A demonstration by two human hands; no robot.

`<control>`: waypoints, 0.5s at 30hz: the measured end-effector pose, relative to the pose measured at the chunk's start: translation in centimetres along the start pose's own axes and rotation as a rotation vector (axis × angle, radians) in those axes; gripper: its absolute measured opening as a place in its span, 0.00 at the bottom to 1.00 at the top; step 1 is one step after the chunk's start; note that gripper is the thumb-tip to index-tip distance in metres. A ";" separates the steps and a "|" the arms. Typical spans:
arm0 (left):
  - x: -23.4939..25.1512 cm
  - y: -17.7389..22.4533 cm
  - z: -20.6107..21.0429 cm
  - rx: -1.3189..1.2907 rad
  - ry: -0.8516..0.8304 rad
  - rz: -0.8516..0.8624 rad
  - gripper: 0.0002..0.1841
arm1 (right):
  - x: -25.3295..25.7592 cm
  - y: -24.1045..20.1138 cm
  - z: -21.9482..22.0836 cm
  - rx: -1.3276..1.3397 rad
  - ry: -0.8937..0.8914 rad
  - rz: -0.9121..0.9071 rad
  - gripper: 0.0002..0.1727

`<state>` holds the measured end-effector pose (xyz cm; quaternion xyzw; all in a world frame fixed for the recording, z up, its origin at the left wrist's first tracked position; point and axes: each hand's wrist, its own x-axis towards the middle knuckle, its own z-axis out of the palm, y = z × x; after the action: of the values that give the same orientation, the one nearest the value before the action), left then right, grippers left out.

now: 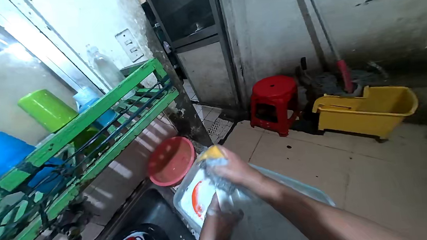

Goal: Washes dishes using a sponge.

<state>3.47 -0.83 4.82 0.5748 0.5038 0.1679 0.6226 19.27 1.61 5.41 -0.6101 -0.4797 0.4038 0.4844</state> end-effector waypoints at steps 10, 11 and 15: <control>-2.1 1.8 1.3 0.145 0.203 0.210 0.31 | 1.0 0.1 -3.3 0.218 0.159 0.151 0.31; -1.9 1.8 1.2 0.144 0.196 0.213 0.30 | 0.1 -0.1 -3.1 0.145 0.148 0.108 0.33; -1.1 0.1 -0.1 0.095 0.156 0.304 0.15 | -4.3 -1.3 0.2 -0.216 0.011 -0.453 0.36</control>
<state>2.96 -1.63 5.36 0.6585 0.4651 0.2802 0.5211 17.87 -2.43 6.73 -0.5374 -0.6418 0.2281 0.4972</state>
